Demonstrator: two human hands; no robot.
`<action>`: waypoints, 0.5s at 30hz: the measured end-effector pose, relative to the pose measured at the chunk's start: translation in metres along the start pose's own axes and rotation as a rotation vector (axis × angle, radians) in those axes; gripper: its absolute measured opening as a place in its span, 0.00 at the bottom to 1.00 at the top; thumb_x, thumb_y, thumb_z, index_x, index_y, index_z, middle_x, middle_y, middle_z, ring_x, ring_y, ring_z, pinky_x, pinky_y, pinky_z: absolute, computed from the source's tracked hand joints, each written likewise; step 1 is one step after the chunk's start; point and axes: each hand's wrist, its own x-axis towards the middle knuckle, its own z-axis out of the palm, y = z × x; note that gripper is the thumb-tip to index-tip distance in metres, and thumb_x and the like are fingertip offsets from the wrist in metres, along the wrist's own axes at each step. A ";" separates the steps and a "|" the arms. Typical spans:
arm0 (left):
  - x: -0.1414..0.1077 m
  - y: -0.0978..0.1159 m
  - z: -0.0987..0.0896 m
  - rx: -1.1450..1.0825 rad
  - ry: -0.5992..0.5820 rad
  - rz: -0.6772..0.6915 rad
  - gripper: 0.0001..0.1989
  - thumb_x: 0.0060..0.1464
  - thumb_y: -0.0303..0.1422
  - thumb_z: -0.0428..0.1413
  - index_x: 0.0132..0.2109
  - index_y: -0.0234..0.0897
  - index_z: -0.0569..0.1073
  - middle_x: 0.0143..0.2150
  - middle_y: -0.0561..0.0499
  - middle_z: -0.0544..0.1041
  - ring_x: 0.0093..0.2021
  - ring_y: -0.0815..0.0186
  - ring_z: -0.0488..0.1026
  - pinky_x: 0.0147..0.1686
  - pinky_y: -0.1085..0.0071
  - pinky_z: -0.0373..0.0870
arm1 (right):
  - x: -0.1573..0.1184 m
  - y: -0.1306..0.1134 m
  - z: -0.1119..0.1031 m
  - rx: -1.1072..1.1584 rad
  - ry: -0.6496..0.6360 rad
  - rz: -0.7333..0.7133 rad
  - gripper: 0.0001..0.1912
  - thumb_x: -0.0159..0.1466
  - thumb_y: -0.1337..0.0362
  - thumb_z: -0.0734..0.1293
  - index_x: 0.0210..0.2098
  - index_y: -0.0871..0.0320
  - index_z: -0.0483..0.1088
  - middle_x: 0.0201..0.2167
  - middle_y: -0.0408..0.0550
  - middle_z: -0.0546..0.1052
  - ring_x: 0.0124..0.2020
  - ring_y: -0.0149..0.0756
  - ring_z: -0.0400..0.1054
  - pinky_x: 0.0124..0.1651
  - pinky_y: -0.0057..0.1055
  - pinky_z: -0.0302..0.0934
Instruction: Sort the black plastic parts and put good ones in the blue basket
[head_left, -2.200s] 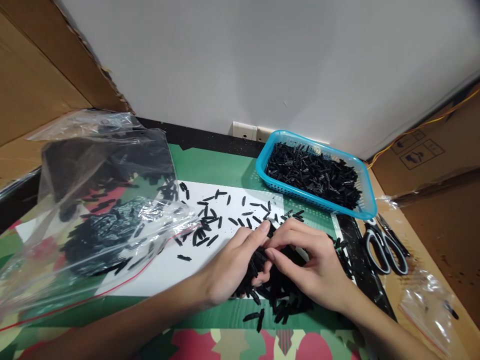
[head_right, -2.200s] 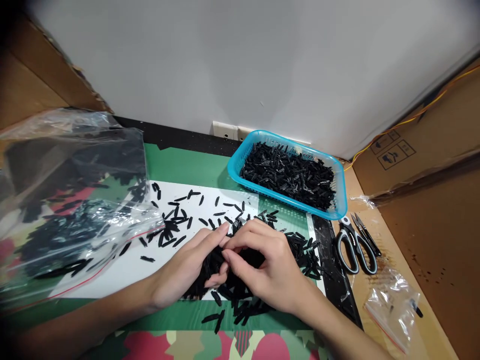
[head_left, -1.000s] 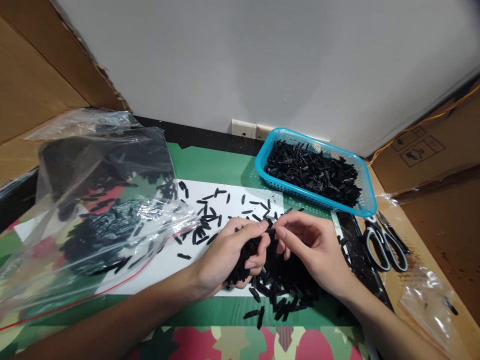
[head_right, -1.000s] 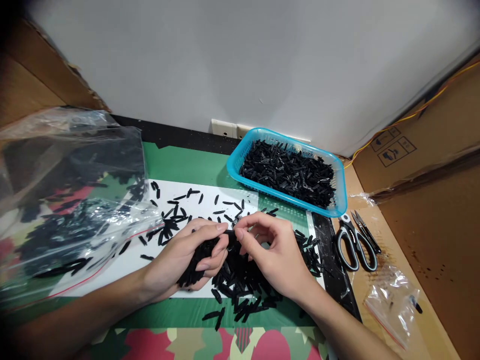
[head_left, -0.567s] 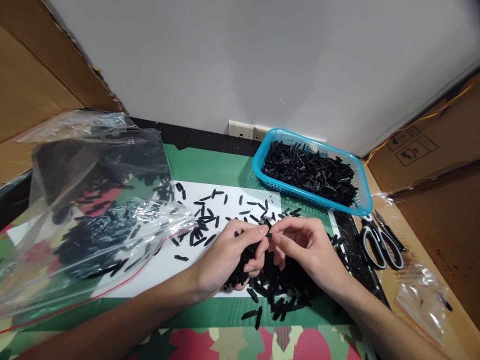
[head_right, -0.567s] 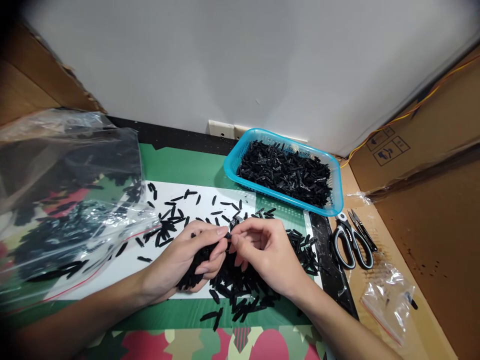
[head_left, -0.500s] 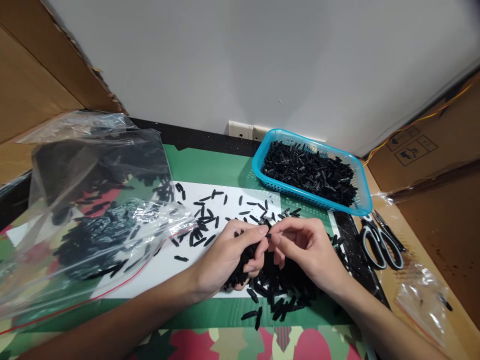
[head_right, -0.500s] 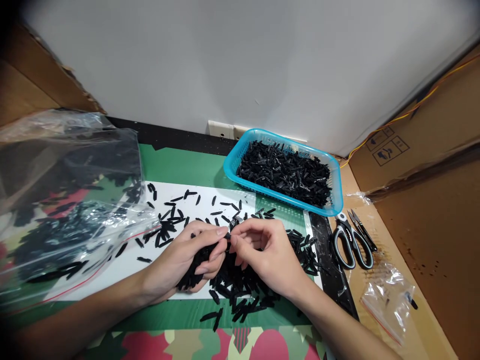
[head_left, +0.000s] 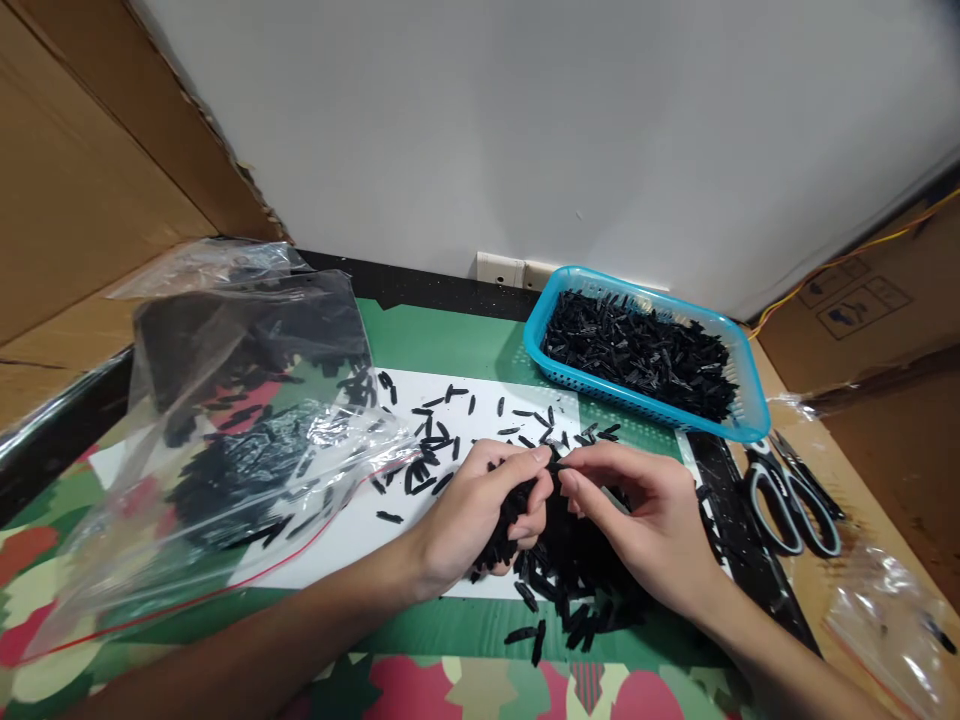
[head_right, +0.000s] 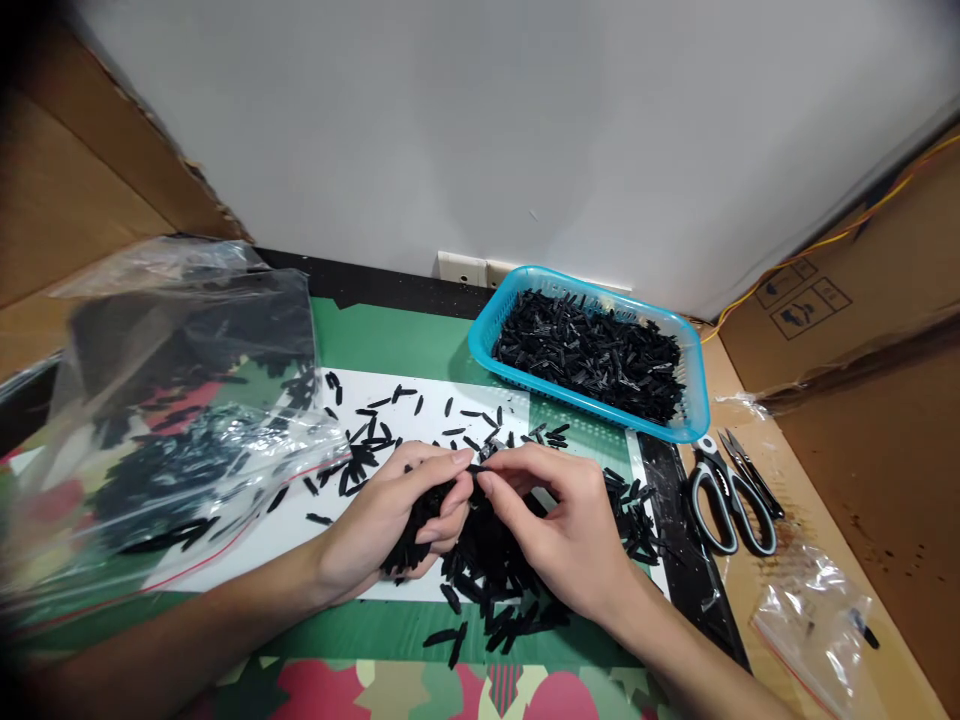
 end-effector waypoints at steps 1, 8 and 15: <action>0.000 0.001 0.000 -0.006 0.007 -0.011 0.25 0.68 0.49 0.54 0.28 0.38 0.67 0.18 0.58 0.60 0.18 0.73 0.52 0.12 0.81 0.52 | 0.000 0.002 -0.005 -0.133 0.035 -0.133 0.04 0.71 0.67 0.71 0.43 0.56 0.80 0.34 0.47 0.84 0.31 0.35 0.76 0.36 0.32 0.69; -0.003 0.004 -0.001 -0.069 -0.008 -0.076 0.24 0.66 0.52 0.55 0.30 0.38 0.68 0.18 0.58 0.59 0.19 0.72 0.50 0.12 0.81 0.48 | 0.025 0.022 -0.056 -0.908 0.513 -0.307 0.09 0.71 0.63 0.72 0.51 0.54 0.80 0.39 0.51 0.84 0.42 0.48 0.72 0.50 0.46 0.62; -0.001 0.001 -0.001 -0.011 0.026 -0.122 0.25 0.65 0.54 0.55 0.30 0.37 0.71 0.17 0.58 0.59 0.16 0.72 0.52 0.11 0.79 0.47 | 0.015 0.002 -0.028 -0.402 0.122 -0.352 0.10 0.73 0.70 0.70 0.51 0.54 0.78 0.42 0.50 0.81 0.43 0.42 0.74 0.46 0.38 0.69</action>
